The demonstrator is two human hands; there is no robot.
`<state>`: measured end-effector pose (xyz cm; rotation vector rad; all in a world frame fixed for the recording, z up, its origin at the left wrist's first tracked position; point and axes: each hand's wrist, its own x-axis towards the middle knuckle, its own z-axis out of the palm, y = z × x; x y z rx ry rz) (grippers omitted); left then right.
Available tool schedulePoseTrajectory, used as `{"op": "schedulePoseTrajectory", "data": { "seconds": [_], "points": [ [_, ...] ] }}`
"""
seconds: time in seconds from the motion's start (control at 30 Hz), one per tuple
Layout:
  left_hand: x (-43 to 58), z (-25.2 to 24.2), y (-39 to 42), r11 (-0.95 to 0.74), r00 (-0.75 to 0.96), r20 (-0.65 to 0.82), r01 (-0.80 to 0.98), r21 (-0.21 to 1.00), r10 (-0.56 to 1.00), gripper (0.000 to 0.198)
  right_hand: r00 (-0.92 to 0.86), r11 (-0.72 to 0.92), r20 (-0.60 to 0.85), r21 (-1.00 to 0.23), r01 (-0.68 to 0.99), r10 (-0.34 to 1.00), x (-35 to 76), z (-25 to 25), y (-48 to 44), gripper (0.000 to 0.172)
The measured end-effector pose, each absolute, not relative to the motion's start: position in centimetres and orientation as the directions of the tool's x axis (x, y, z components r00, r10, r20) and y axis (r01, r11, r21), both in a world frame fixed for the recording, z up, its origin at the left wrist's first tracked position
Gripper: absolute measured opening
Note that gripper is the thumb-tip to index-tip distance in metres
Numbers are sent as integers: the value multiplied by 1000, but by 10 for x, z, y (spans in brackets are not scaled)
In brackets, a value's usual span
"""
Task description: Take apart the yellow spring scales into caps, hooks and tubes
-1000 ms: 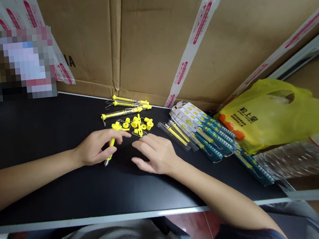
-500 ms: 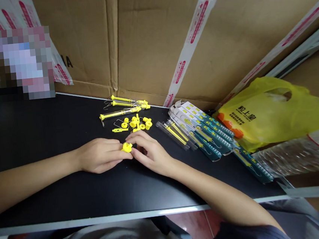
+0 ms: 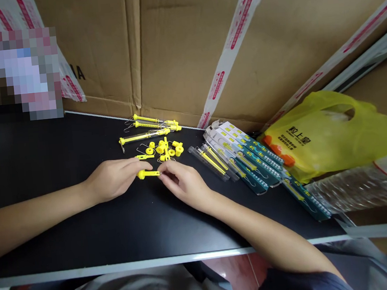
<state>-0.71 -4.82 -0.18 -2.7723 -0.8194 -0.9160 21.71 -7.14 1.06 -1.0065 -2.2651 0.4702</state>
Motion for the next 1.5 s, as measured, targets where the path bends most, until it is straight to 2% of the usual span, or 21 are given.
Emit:
{"op": "schedulePoseTrajectory", "data": {
  "seconds": [0.2,0.4,0.67,0.83,0.93,1.0,1.1,1.37,1.5],
  "points": [
    [-9,-2,-47,-834,647,555,524,175,523,31,-500,642,405,-524,559,766,220,11,-68,9],
    [-8,-3,-47,-843,655,554,506,183,513,28,-493,628,390,-514,584,778,223,8,-61,10],
    [-6,-3,-48,-826,599,594,515,227,537,22,-518,644,385,-400,652,764,224,6,-59,13],
    [-6,-3,-46,-803,572,610,565,193,549,24,-620,729,399,-235,643,676,224,9,-63,15],
    [-6,-3,-47,-808,638,555,578,113,533,26,-675,767,400,-125,630,620,222,9,-67,21],
    [-5,-3,-48,-824,696,509,564,48,506,27,-692,781,404,-101,617,599,220,9,-70,23],
    [-4,-4,-50,-844,743,489,535,-25,457,26,-689,792,412,-163,589,597,218,8,-72,23],
    [2,-4,-54,-849,765,501,518,-103,405,25,-623,678,317,-531,508,715,215,8,-78,17],
    [1,-2,-56,-853,755,530,511,-106,386,24,-624,636,274,-603,482,732,214,7,-81,17]
  ]
}}
